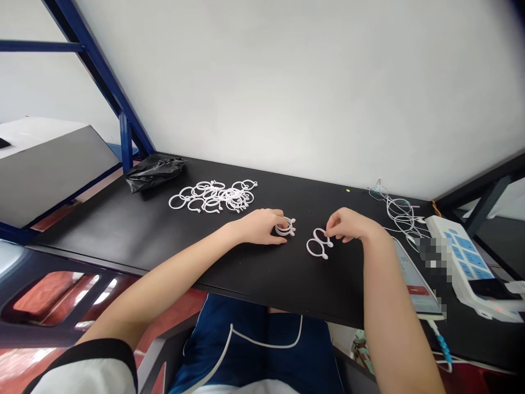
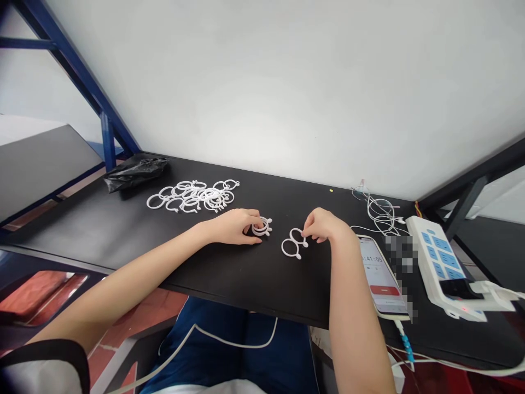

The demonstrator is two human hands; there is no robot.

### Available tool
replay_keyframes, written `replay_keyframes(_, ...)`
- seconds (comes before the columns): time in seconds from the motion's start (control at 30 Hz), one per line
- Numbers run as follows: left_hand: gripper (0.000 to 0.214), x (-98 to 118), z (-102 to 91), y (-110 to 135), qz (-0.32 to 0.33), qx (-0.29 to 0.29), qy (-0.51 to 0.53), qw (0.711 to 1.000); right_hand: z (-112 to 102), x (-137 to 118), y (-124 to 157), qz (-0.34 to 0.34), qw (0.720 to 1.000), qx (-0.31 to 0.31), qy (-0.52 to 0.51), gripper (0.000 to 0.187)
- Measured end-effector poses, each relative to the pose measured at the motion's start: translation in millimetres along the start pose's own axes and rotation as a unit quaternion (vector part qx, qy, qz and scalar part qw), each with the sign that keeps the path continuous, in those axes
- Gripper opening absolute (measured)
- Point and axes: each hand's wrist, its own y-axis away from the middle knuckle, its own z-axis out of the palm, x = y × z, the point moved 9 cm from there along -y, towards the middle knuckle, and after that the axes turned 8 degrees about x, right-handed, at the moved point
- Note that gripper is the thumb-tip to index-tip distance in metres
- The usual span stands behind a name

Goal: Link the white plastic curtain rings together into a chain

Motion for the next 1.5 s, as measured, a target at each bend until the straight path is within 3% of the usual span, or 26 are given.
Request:
replay_keyframes(0.1,0.018,-3.9,-2.4,0.6,-0.004,-0.004,-0.008,1.0,3.2,-4.6,3.2,-0.004,1.0,-0.009,0.014,0.011)
replay_keyframes(0.2,0.021,-12.5,-9.1,-0.6,-0.029,0.034,-0.038,0.998,7.6,-18.0,11.7,-0.028,0.999,-0.032,0.013,0.009)
replay_keyframes(0.3,0.02,-26.0,-15.7,-1.8,-0.109,0.086,0.084,0.987,14.4,-22.7,21.3,-0.007,0.996,-0.058,0.06,0.011)
replay_keyframes(0.37,0.022,-37.0,-10.7,-0.6,-0.193,0.095,0.262,0.941,17.8,-22.1,24.8,0.021,0.993,-0.06,0.098,0.011)
replay_keyframes(0.47,0.033,-42.8,3.8,2.0,-0.281,0.079,0.461,0.838,23.1,-27.0,25.5,0.018,0.993,-0.062,0.099,0.011)
replay_keyframes(0.6,0.042,-44.2,14.1,3.8,-0.321,0.062,0.57,0.754,26.2,-29.7,24.8,-0.003,0.995,-0.076,0.059,0.012)
replay_keyframes(0.7,0.039,-47.3,14.7,4.8,-0.334,0.073,0.603,0.721,24.6,-28.0,26.0,-0.007,0.995,-0.082,0.062,0.007)
replay_keyframes(0.8,0.035,-49.0,13.6,5.9,-0.342,0.08,0.604,0.715,18.5,-28.8,29.4,-0.012,0.995,-0.073,0.061,0.009)
replay_keyframes(0.93,0.031,-51.8,13.2,6.7,-0.346,0.088,0.603,0.713,19.9,-42.4,39.5,-0.065,0.992,-0.105,0.018,0.006)
replay_keyframes(1.07,0.027,-56.8,13.1,6.0,-0.35,0.097,0.598,0.714,26.8,-37.2,40.6,-0.031,0.99,-0.093,0.1,0.006)
replay_keyframes(1.37,0.037,-54.5,8.8,4.7,-0.332,0.091,0.587,0.733,37.4,-44.0,33.9,-0.073,0.987,-0.071,0.123,0.011)
replay_keyframes(1.5,0.043,-56.8,10.4,5.3,-0.341,0.103,0.582,0.731,27.7,-66.1,32.6,-0.151,0.986,0.003,0.068,0.008)
